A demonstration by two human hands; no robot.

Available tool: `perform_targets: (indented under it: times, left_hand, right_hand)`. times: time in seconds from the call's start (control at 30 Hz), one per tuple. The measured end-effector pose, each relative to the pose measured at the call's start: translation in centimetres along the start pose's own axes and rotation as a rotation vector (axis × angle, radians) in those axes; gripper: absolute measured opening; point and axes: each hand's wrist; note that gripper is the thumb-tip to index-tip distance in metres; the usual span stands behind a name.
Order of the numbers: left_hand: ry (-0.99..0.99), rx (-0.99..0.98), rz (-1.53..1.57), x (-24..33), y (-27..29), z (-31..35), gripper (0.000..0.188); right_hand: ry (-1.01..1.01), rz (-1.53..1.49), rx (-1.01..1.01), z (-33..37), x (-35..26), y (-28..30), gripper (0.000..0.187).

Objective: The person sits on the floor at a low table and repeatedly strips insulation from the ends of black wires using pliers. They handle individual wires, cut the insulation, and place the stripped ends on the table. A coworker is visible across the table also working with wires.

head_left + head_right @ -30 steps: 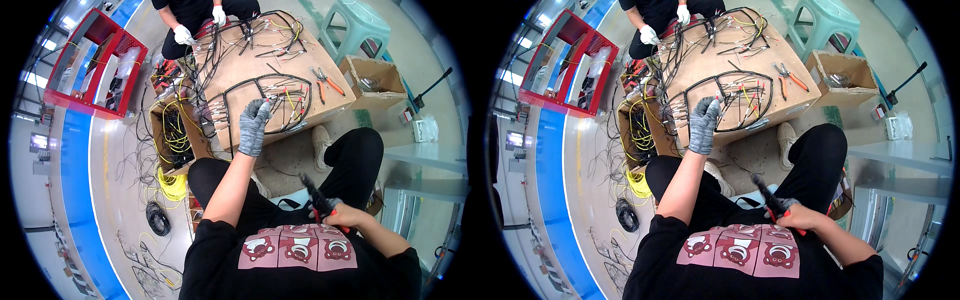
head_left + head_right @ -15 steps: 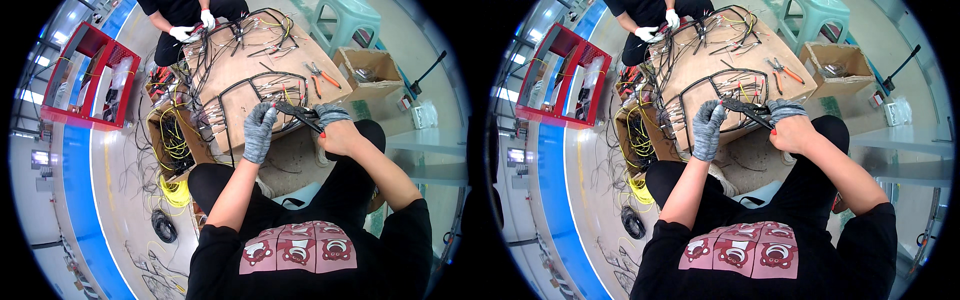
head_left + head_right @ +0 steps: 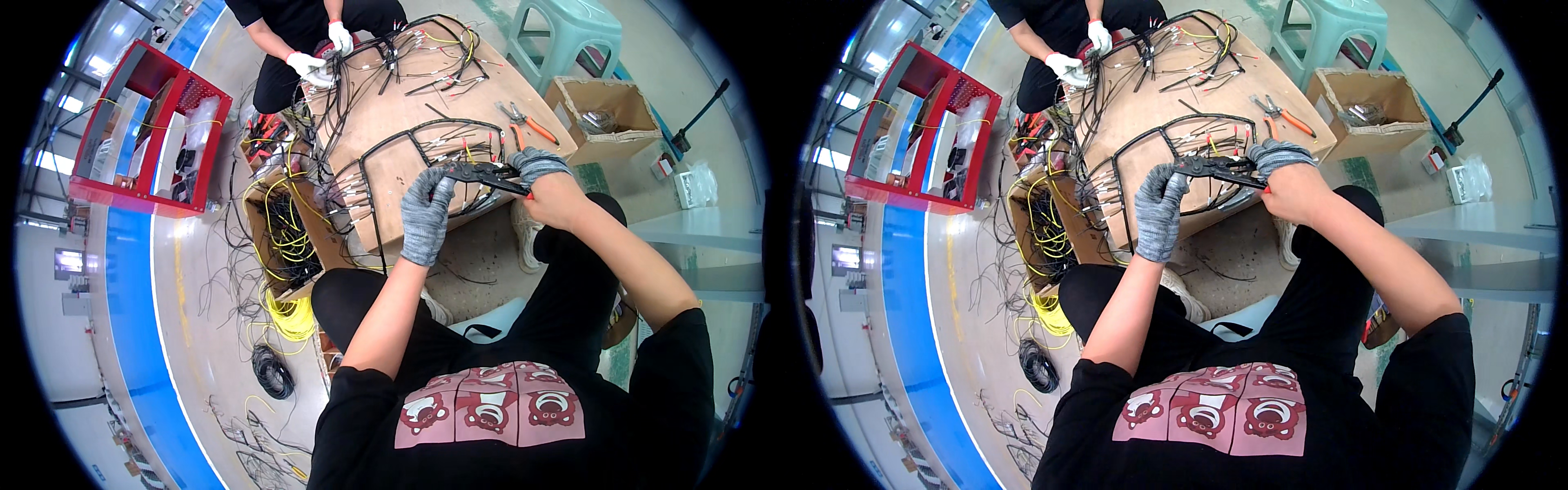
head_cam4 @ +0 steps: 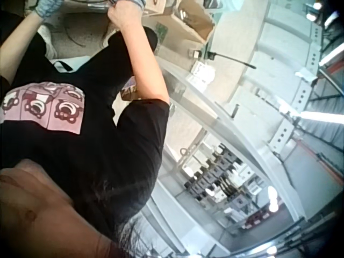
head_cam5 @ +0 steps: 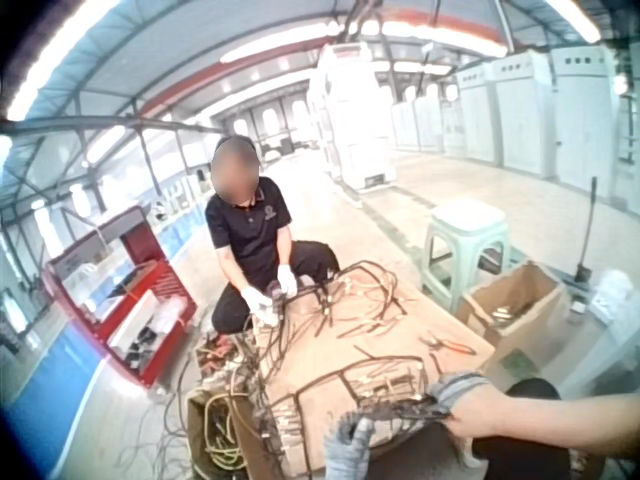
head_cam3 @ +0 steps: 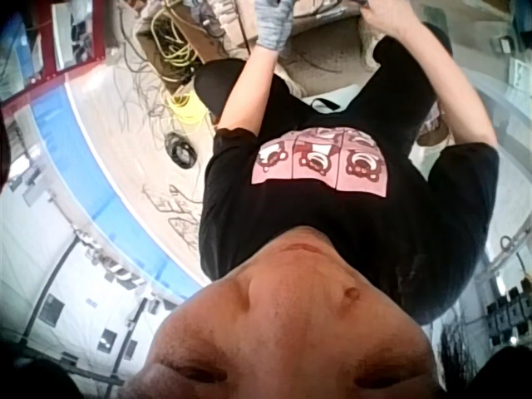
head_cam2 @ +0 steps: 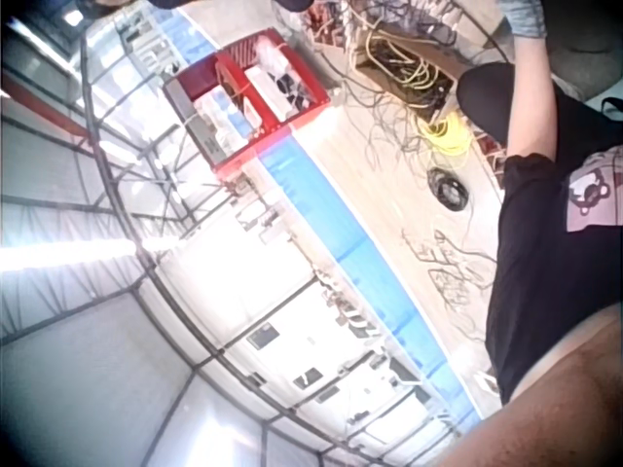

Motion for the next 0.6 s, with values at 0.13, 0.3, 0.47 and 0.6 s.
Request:
perform_targets:
  times: [0.13, 0.3, 0.47, 0.6]
  left_hand:
    - [0.037, 0.012, 0.034, -0.4, 0.4, -0.3, 0.014]
    - [0.027, 0.034, 0.065, -0.6, 0.3, -0.3, 0.017]
    - [0.034, 0.019, 0.061, -2.2, 1.0, -1.2, 0.018]
    - [0.040, 0.072, 0.061, -5.0, 1.7, -2.0, 0.017]
  right_hand:
    - [-0.092, -0.109, -0.081, -0.3, -0.3, -0.9, 0.025]
    - [-0.094, -0.148, -0.134, -0.7, 1.9, -3.9, 0.027]
    - [-0.145, -0.159, -0.230, -2.1, 2.4, -5.6, 0.023]
    - [-0.075, -0.203, -0.130, -3.1, 2.3, -7.0, 0.032]
Point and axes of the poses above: each hand's wrist, its own z-axis away from the middle knuckle, its own y-axis out of the back of the hand, x = y × z, and after that the axes turned 7 degrees about -x, right-handed
